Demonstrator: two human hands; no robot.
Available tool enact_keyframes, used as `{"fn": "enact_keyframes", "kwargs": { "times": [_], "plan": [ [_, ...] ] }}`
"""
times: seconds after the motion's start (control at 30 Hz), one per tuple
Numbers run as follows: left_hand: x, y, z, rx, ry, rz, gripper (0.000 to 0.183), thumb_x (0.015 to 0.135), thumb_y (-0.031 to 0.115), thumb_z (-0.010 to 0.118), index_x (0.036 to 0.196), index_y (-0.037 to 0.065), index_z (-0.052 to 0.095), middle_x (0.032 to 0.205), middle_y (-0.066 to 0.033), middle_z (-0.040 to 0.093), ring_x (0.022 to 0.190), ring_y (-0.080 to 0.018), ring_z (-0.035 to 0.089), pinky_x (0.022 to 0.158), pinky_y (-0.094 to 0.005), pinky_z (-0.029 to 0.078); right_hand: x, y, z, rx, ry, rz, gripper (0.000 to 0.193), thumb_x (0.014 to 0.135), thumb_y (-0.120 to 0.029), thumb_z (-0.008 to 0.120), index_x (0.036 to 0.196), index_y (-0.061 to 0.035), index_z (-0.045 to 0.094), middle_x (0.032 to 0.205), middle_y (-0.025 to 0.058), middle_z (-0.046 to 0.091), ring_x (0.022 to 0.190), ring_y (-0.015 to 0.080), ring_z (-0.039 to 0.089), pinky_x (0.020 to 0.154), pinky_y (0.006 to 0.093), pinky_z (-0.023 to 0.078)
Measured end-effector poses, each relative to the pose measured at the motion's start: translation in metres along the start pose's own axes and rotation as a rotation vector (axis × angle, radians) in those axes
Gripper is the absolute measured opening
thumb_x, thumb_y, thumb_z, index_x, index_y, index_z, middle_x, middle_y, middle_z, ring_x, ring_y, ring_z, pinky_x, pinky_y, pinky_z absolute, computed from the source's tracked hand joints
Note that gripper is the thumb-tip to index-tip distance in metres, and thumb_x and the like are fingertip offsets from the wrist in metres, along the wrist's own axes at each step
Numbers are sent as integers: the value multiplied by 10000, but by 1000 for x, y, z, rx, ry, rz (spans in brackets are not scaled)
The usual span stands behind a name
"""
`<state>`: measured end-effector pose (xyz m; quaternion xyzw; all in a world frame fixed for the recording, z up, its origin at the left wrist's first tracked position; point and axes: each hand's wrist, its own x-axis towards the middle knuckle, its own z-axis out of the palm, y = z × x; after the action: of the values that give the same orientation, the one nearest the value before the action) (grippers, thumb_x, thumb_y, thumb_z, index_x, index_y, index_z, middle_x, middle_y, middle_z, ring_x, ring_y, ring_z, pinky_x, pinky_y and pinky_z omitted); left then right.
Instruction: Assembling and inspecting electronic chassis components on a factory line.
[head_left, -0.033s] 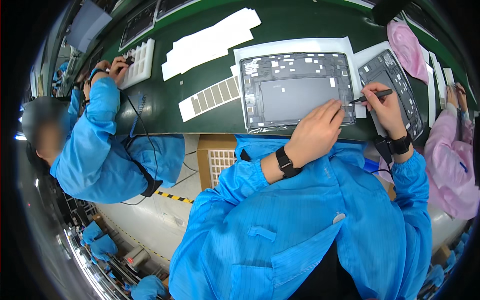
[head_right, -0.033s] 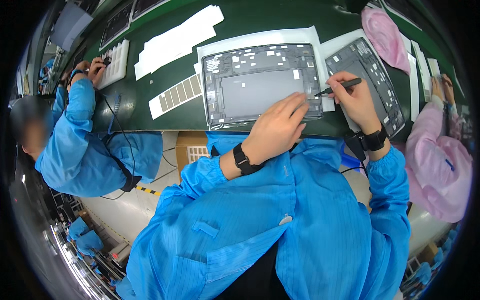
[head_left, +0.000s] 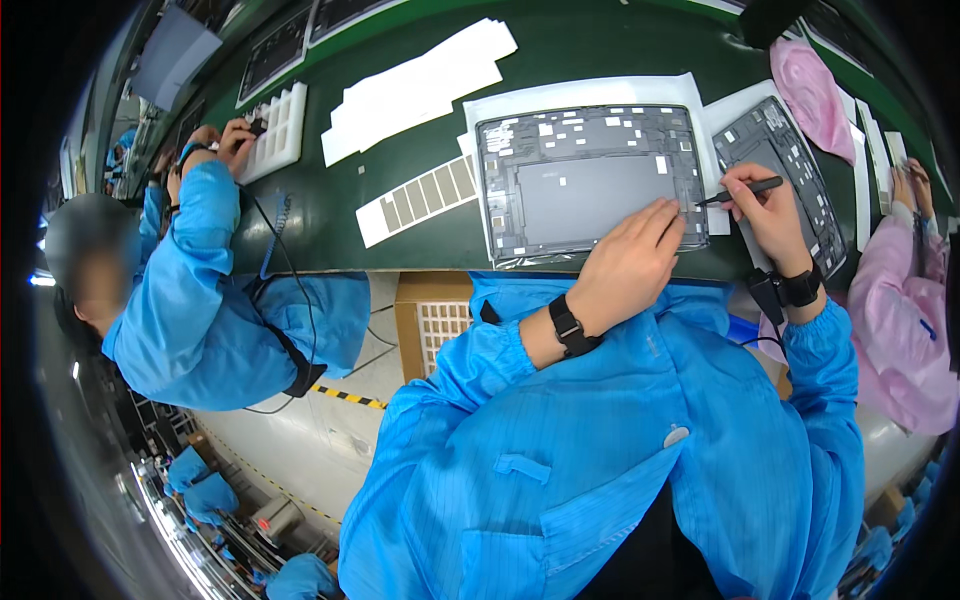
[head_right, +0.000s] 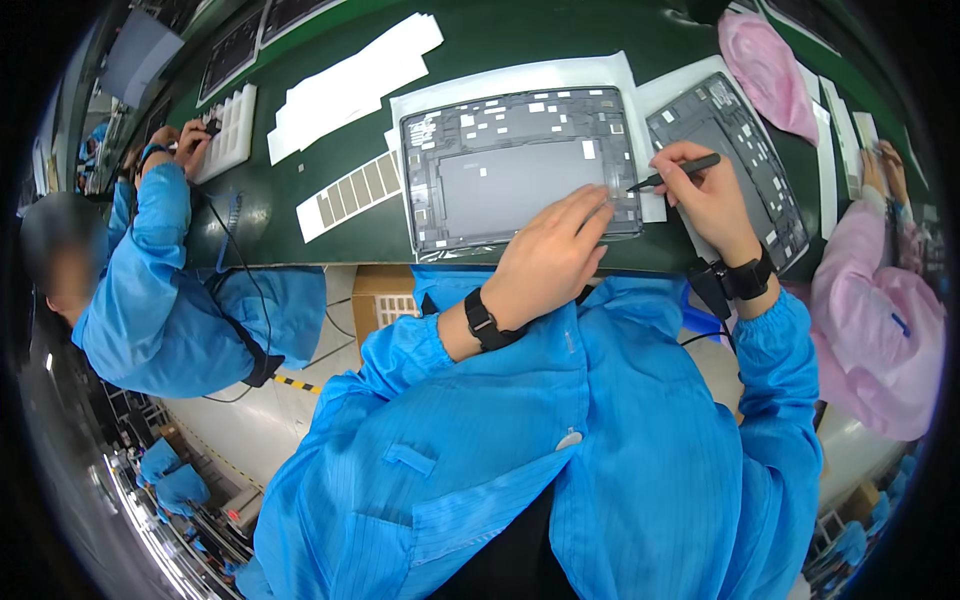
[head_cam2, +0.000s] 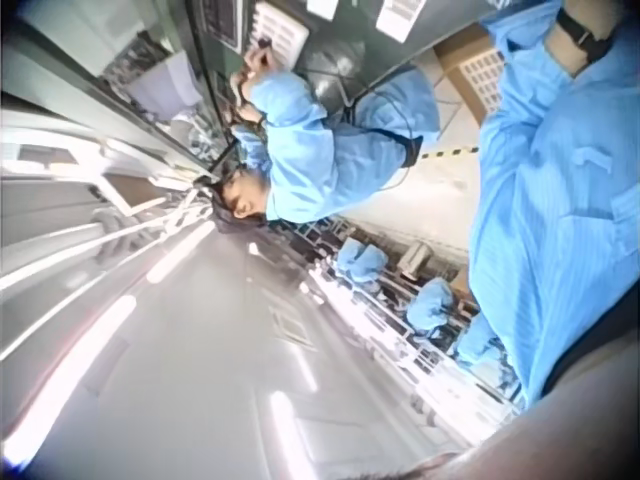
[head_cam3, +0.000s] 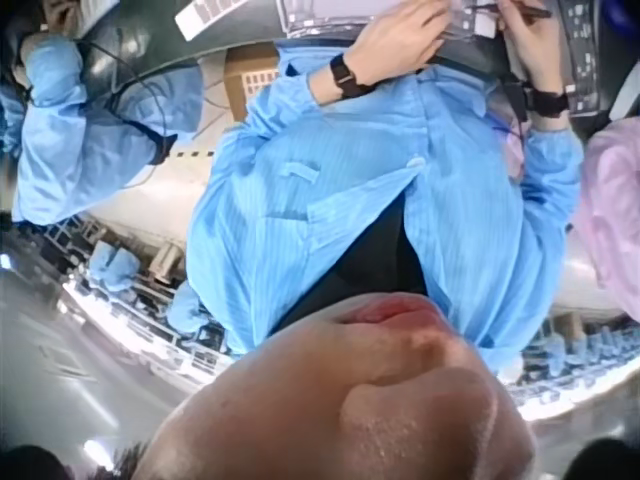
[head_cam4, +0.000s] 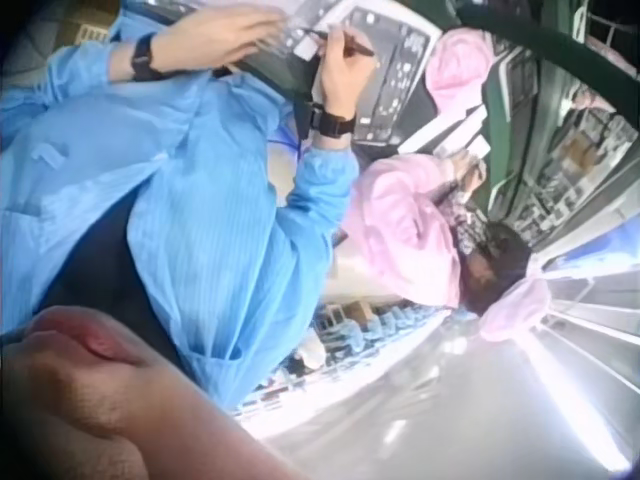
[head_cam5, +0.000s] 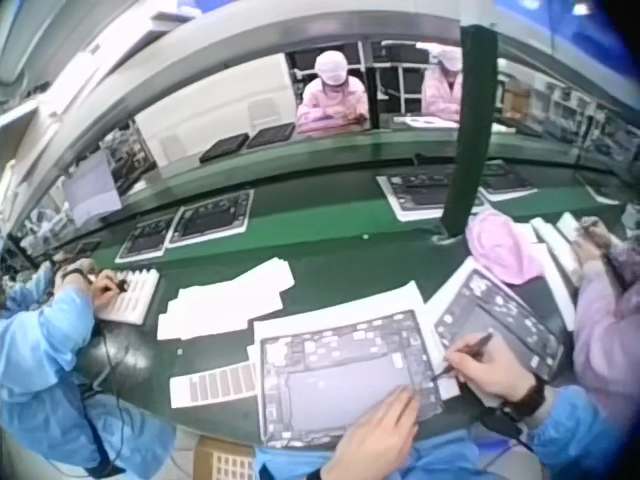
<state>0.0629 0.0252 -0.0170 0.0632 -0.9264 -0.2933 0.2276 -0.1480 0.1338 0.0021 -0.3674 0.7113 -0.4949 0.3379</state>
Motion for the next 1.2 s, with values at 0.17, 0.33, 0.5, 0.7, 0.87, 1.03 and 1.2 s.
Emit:
{"fn": "enact_keyframes", "kwargs": {
  "times": [0.17,0.33,0.5,0.7,0.87,1.03,1.2],
  "plan": [
    [2,1,2,31,-38,-26,434,788,65,640,1201,-27,542,1280,-181,529,1211,-327,508,993,-398,447,-2,0,0,-8,-22,-4,150,920,-120,600,957,20,640,749,-1,599,646,46,555,586,191,448],
    [1,2,2,56,-36,-26,432,786,61,638,1197,-32,542,1274,-191,536,1199,-334,518,992,-399,447,-4,-6,3,-18,-5,-21,126,914,-91,596,946,25,634,790,1,608,677,49,561,607,191,456],
    [-1,5,4,52,-33,-24,436,783,65,641,1196,-33,543,1270,-195,538,1197,-338,519,990,-402,449,-6,-3,2,-59,-21,-52,119,908,-82,591,935,28,627,794,1,612,689,59,569,608,201,455],
    [5,2,7,47,-33,-21,444,781,78,648,1198,-33,542,1267,-193,536,1185,-337,523,980,-402,451,0,-2,-4,-132,-31,-77,124,902,-92,585,916,26,621,759,6,605,679,58,558,595,209,444],
    [20,13,-5,187,-77,-80,566,762,270,707,1227,-4,538,1118,-150,527,1002,-287,531,810,-366,446,8,-8,4,-180,-31,-153,117,900,-92,591,894,23,614,712,22,590,641,77,521,582,236,426],
    [23,19,21,422,-127,-5,641,778,420,656,1205,-47,550,1086,-112,505,1034,-230,468,805,-325,401,-7,-5,-7,-241,-5,-119,170,929,-116,565,818,9,594,683,27,568,629,78,511,563,235,395],
    [19,25,0,311,-164,-91,574,796,396,661,1194,-7,568,1105,-113,510,1070,-238,461,840,-323,393,-9,-8,-20,41,373,-129,310,985,-221,500,768,-16,585,669,24,537,602,91,472,570,230,361]
  ]
}}
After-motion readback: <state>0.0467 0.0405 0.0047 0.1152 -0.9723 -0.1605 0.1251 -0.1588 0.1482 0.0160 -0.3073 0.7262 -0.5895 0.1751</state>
